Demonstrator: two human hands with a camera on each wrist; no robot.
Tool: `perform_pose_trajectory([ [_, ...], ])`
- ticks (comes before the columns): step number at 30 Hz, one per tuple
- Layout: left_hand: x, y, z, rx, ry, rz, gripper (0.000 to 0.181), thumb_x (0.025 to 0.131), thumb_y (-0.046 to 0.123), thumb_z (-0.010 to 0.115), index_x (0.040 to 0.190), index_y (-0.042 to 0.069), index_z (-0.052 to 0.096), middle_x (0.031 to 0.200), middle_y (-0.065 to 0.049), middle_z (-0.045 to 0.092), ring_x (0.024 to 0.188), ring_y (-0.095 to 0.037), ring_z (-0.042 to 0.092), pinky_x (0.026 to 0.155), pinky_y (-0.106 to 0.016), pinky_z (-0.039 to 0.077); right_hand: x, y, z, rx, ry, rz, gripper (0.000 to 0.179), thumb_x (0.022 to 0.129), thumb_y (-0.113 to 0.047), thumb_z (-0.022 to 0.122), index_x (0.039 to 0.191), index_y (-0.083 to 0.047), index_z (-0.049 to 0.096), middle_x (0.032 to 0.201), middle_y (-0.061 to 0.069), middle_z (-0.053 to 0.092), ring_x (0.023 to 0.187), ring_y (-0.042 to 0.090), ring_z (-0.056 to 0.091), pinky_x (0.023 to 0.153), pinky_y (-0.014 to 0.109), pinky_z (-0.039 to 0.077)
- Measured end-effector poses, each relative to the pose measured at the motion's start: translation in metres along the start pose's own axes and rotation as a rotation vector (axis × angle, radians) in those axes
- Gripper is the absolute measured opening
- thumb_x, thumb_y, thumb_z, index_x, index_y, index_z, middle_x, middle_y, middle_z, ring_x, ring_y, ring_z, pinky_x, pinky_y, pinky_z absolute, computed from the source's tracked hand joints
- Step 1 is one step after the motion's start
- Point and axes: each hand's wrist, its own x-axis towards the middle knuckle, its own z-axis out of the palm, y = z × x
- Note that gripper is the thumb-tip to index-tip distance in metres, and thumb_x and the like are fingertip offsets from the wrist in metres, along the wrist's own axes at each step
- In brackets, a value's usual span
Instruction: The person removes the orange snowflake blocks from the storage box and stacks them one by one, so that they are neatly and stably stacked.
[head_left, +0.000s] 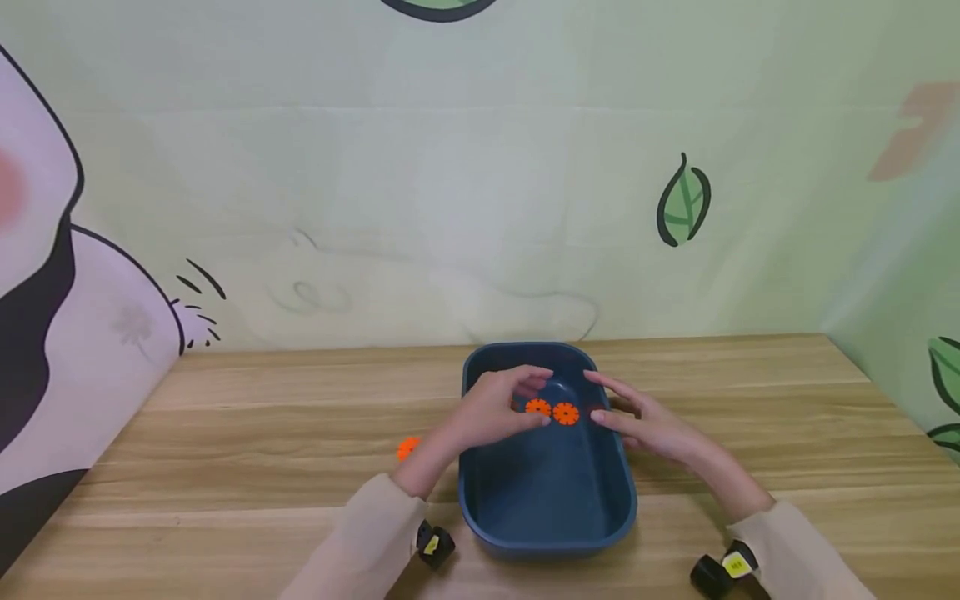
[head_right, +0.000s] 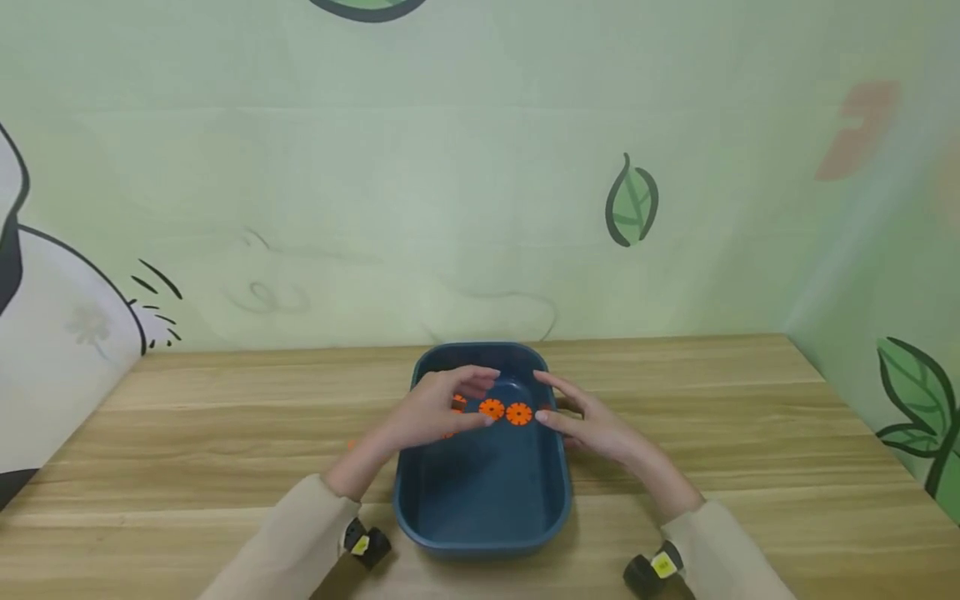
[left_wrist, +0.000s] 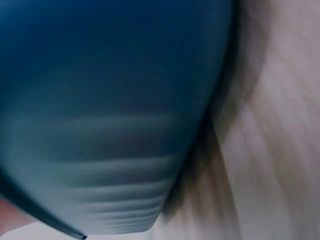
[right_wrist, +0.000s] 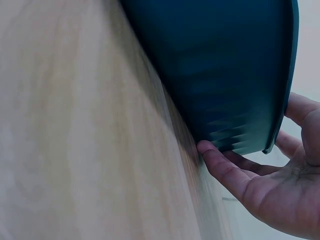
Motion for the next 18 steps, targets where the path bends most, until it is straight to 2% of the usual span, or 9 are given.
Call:
perform_pose_trajectory([
  [7, 0.012, -0.003, 0.010, 0.098, -0.098, -0.039, 0.052, 0.080, 0.013, 0.069, 0.128, 0.002, 0.049, 0.122, -0.014, 0.057, 0.109, -0.023, 0.055, 0.090, -0.032, 0.046, 0.001, 0.001, 0.001, -0.004, -0.002, -0.008, 0.063, 0.092, -0.031, 0.053, 0.145, -0.020, 0.022, 0.147, 0.027, 0.010, 0.130, 0.048, 0.016, 0.091, 0.057, 0.039],
  [13, 0.016, -0.009, 0.014, 0.138, -0.136, -0.062, 0.051, 0.081, 0.011, 0.067, 0.129, 0.002, 0.049, 0.127, -0.012, 0.054, 0.114, -0.023, 0.052, 0.095, -0.034, 0.041, 0.001, 0.000, 0.002, -0.010, -0.003, -0.014, 0.063, 0.092, -0.031, 0.053, 0.145, -0.020, 0.022, 0.147, 0.027, 0.011, 0.130, 0.048, 0.016, 0.090, 0.057, 0.038],
  [18, 0.019, -0.011, 0.017, 0.252, -0.208, -0.098, 0.052, 0.084, 0.011, 0.064, 0.132, 0.004, 0.045, 0.131, -0.010, 0.051, 0.117, -0.022, 0.050, 0.100, -0.034, 0.037, 0.000, 0.000, 0.002, -0.003, 0.001, -0.018, 0.063, 0.092, -0.030, 0.053, 0.145, -0.020, 0.022, 0.147, 0.027, 0.010, 0.131, 0.048, 0.015, 0.090, 0.056, 0.040],
])
